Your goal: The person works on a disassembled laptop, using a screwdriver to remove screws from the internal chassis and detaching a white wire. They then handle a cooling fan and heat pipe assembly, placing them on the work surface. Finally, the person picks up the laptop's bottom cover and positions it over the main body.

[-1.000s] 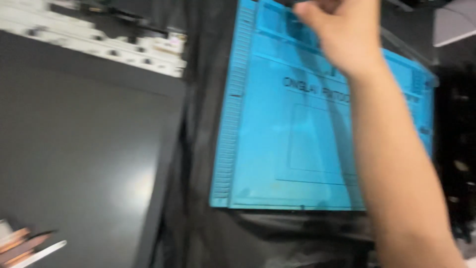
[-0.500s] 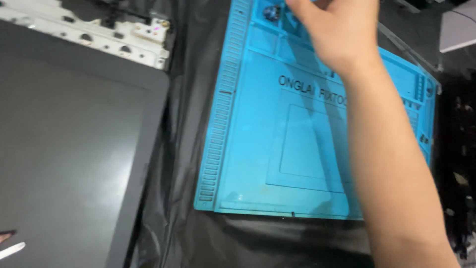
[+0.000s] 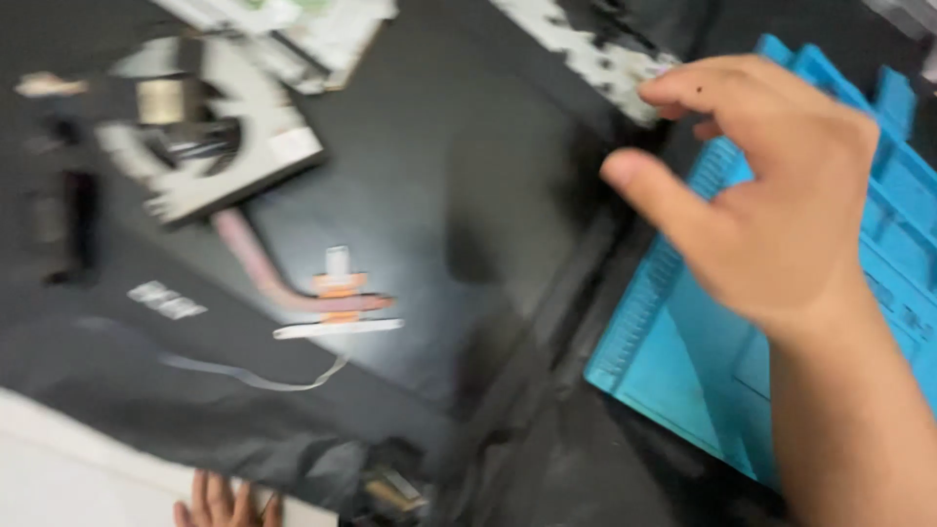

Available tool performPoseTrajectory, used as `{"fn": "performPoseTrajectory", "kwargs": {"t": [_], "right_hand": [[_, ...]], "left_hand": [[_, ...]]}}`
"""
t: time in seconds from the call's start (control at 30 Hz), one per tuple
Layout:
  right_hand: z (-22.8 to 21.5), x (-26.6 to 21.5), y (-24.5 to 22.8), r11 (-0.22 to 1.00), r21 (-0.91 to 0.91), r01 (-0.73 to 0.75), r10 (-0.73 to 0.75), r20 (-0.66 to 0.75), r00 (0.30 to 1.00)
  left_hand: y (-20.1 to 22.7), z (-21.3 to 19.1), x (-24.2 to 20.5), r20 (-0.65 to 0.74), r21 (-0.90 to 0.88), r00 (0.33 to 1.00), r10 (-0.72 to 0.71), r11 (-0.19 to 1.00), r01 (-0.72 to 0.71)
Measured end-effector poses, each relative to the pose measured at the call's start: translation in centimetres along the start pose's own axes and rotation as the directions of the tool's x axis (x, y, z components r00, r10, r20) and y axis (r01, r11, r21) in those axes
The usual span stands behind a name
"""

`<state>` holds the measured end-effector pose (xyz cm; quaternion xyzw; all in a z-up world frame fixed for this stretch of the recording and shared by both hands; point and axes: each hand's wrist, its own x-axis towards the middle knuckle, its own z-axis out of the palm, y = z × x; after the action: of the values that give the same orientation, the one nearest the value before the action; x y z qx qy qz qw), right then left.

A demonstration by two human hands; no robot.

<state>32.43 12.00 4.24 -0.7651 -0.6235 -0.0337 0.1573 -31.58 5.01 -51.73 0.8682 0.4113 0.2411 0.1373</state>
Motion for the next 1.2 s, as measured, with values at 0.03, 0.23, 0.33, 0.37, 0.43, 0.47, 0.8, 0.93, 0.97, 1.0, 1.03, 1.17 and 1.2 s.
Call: {"fn": "performPoseTrajectory", "kwargs": {"t": [0.03,0.23,0.33,0.37,0.43,0.47,0.8,0.93,0.97,1.0,1.03,1.17,1.2], "right_hand": [[0.7,1.3,-2.3,0.998,-0.055,-0.014,0.015,0.018,1.0],[3.6,4.1,-10.9,0.918,-0.396,0.008,0.015,0.056,0.998],[4.8,4.6,-12.9,0.892,-0.449,-0.049,0.095,0.081,0.992],[5.0,4.8,-13.3,0.89,-0.453,-0.042,0.087,0.08,0.993],[5.3,5.1,-13.6,0.882,-0.461,-0.101,0.155,0.08,0.985],[5.4,5.3,-13.8,0.88,-0.466,-0.097,0.152,0.083,0.985],[7.7,9.6,-15.4,0.97,-0.189,0.156,-0.142,0.086,0.986],[9.6,11.9,-16.6,0.982,0.026,0.186,-0.187,0.063,0.98],[10.0,12.2,-16.3,0.982,0.021,0.188,-0.189,0.057,0.98],[10.5,12.5,-16.0,0.972,-0.041,0.232,-0.231,0.038,0.972],[11.1,12.9,-15.7,0.956,-0.103,0.274,-0.273,0.022,0.962],[11.0,13.3,-15.6,0.974,-0.093,0.207,-0.203,0.053,0.978],[10.9,13.2,-15.4,0.971,-0.095,0.222,-0.217,0.06,0.974]], "left_hand": [[0.8,-0.2,2.9,-0.013,0.013,1.0,-0.02,1.0,0.021],[3.9,-6.2,8.6,0.292,0.135,0.939,-0.179,0.98,0.145],[2.8,-6.1,8.8,0.354,0.13,0.917,-0.182,0.981,0.144],[2.7,-6.2,9.0,0.348,0.127,0.919,-0.186,0.981,0.15],[2.7,-7.2,9.4,0.362,0.117,0.912,-0.194,0.98,0.162],[2.6,-7.4,9.4,0.361,0.112,0.912,-0.196,0.98,0.166],[1.0,-7.7,8.6,0.325,0.052,0.935,-0.141,0.99,0.131],[0.5,-7.5,8.2,0.341,0.063,0.928,-0.148,0.989,0.135],[0.3,-7.4,8.4,0.335,0.06,0.931,-0.144,0.989,0.132],[0.3,-7.6,8.3,0.307,0.046,0.94,-0.149,0.989,0.142],[0.3,-7.7,8.1,0.279,0.033,0.948,-0.155,0.988,0.151],[-0.1,-7.3,7.3,0.294,0.028,0.94,-0.17,0.985,0.169],[-0.2,-7.0,7.2,0.271,0.027,0.947,-0.17,0.985,0.17]]}}
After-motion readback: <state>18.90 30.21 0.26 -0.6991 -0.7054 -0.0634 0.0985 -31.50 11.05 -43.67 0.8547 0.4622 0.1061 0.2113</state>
